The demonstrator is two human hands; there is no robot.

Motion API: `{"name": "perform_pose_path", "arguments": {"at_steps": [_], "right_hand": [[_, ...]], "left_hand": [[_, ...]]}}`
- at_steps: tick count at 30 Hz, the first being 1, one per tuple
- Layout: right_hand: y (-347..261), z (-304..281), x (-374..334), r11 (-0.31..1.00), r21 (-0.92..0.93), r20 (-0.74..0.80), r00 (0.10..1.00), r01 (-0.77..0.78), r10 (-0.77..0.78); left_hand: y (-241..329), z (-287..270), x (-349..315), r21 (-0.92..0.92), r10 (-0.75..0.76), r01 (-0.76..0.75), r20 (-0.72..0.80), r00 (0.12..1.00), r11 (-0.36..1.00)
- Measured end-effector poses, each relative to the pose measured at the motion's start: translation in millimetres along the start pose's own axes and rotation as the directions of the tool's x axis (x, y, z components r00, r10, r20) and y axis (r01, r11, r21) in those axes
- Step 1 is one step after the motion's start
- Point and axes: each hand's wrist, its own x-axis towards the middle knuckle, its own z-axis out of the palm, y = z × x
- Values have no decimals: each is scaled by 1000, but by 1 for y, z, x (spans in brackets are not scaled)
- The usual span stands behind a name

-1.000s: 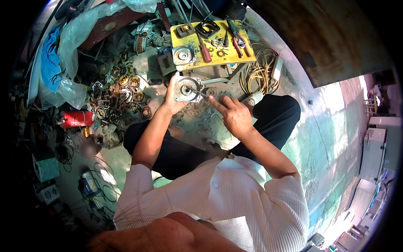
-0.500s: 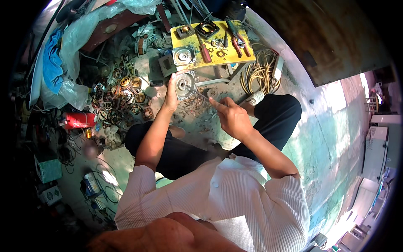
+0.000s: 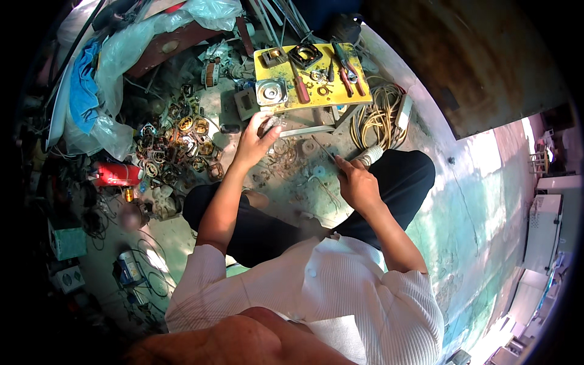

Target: The person holds various metal motor housings and stator components by hand, using pliers and a screwdriver to pry and pull apart wires, metal rings, and internal parts while sitting among scrap.

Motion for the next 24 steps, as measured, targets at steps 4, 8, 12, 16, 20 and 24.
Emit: {"name": "perform_pose_path", "arguments": {"at_steps": [4,8,12,16,20,24], "right_hand": [[2,6,5,998,60,-8,1000,5,-5],[3,10,5,990,141,-38,999,5,0],[12,14,-1,983,185,-45,999,-12,21],[8,1,-5,966,252,-3,999,-48,50],[14,-4,-10,952,303,-35,997,-50,64],[37,5,-19,939,341,-77,994,-47,77]], "left_hand": [[-14,-33,24,-737,-519,426,119,846,525],[-23,-47,36,-763,-523,356,28,852,539],[-8,-36,66,-528,-445,315,-138,885,789],[-12,-17,111,-222,-278,236,-186,942,946],[-30,-18,143,278,-227,311,-297,928,909],[-23,-27,139,420,71,81,-335,940,904]]}}
